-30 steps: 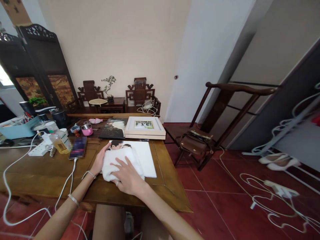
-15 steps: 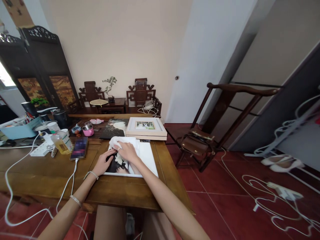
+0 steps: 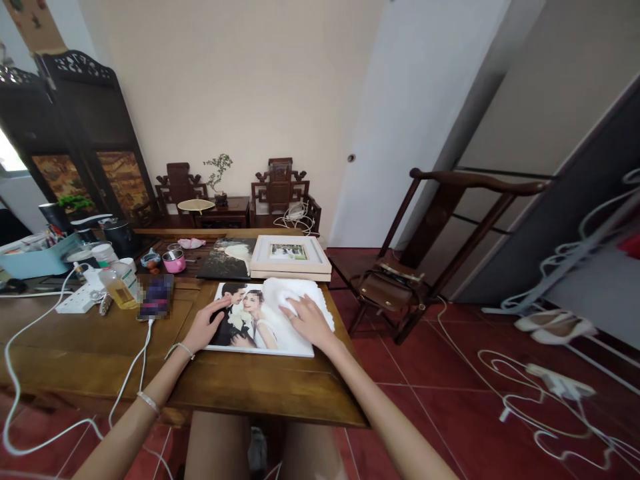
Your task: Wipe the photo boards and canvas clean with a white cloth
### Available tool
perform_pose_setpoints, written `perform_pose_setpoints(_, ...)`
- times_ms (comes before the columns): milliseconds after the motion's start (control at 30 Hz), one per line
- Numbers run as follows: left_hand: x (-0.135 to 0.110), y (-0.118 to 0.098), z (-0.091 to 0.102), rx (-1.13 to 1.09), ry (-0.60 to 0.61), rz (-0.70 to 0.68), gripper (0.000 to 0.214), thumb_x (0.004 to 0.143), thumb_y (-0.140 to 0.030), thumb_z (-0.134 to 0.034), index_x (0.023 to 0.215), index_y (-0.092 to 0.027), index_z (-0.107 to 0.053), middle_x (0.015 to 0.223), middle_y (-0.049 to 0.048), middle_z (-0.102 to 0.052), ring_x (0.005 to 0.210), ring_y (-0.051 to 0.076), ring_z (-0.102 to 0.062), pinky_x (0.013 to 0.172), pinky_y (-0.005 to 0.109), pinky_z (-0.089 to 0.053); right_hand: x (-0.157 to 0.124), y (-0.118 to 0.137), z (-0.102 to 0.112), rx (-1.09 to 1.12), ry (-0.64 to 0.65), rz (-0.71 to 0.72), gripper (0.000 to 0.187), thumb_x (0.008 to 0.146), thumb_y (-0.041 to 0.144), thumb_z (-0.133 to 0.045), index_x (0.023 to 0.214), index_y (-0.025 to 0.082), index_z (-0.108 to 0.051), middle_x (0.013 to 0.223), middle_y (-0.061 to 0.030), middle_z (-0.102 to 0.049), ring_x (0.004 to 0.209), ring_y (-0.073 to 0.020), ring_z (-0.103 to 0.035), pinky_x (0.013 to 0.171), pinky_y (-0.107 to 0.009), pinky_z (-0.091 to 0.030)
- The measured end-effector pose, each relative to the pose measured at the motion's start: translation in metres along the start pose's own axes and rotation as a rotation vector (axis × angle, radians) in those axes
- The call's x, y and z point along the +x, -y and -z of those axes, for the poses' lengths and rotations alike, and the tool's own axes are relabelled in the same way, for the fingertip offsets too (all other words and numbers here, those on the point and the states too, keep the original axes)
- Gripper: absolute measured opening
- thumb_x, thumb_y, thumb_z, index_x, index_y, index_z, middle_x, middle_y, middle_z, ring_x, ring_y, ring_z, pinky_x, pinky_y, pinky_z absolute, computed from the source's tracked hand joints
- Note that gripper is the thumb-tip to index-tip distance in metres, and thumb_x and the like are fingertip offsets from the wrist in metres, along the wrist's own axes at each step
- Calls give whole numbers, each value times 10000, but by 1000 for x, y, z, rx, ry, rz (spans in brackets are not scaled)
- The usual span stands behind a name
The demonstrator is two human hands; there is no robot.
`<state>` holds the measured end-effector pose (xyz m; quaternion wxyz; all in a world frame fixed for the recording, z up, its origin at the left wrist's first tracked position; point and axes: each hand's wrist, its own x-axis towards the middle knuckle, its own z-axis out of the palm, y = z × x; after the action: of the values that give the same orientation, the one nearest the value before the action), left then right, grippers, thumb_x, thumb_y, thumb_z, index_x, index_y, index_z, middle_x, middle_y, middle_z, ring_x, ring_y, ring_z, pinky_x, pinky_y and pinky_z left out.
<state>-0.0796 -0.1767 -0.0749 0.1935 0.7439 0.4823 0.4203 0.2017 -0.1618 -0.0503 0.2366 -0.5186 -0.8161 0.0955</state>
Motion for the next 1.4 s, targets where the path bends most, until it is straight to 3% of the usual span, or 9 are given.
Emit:
perform_pose_setpoints(167,0,2,-1,29,8,-3,366,844,-202,-405,1162,-164,-581,1287,87,-535,1229,185,-457,1073,391,-311,-59,31,7,-58,59,266,271,875,282,-412,945,178,-652,1300,-129,-499,1272,-236,-358,1075,-489,-199)
perform_pose_setpoints(300,0,3,0,38,13,-1,383,841,-205,-409,1195,-196,-556,1342,67,-481,1255,188,-425,1082,413,-288,-79,46,17,-42,129,299,264,876,296,-424,938,202,-663,1330,-118,-471,1256,-242,-380,1057,-480,-245)
perform_pose_setpoints(400,0,3,1,36,31,2,388,843,-212,-407,1203,-197,-550,1351,66,-470,1265,187,-411,1088,413,-276,-56,33,18,-57,115,258,306,895,341,-389,1019,219,-641,1311,-89,-495,1218,-250,-426,1020,-456,-305)
perform_pose_setpoints(567,0,1,4,-2,56,-6,378,844,-230,-416,1191,-196,-562,1344,67,-478,1273,191,-401,1092,414,-270,7,4,10,-93,51,138,341,903,404,-370,1076,240,-614,1130,-73,-618,1079,-249,-534,913,-395,-395)
perform_pose_setpoints(700,0,1,5,5,61,-13,381,845,-238,-419,1200,-199,-554,1351,67,-470,1271,197,-403,1091,422,-268,23,1,2,-90,32,127,347,907,386,-365,1074,211,-613,1118,-86,-619,1087,-252,-523,923,-413,-382)
perform_pose_setpoints(900,0,1,3,11,22,-1,383,838,-225,-418,1193,-184,-558,1333,73,-490,1257,189,-422,1083,413,-288,-32,30,4,-63,38,264,267,869,281,-426,984,178,-645,1297,-137,-497,1244,-247,-393,1062,-491,-206)
perform_pose_setpoints(1067,0,1,2,17,25,-13,385,828,-215,-420,1186,-194,-562,1330,64,-495,1254,186,-427,1083,410,-292,-75,50,21,-28,154,339,235,856,258,-436,894,204,-662,1303,-101,-502,1268,-234,-363,1064,-470,-237)
perform_pose_setpoints(1167,0,0,4,7,44,-17,390,828,-210,-419,1192,-193,-558,1339,63,-484,1262,188,-416,1088,409,-283,-62,40,20,-38,153,299,278,884,324,-407,982,223,-648,1328,-77,-480,1241,-241,-397,1034,-457,-287)
perform_pose_setpoints(1400,-1,-2,6,4,57,-19,384,832,-209,-422,1190,-197,-562,1340,65,-482,1261,190,-417,1087,408,-282,23,5,5,-109,15,152,348,912,365,-359,1065,191,-619,1097,-93,-634,1085,-252,-525,924,-401,-384)
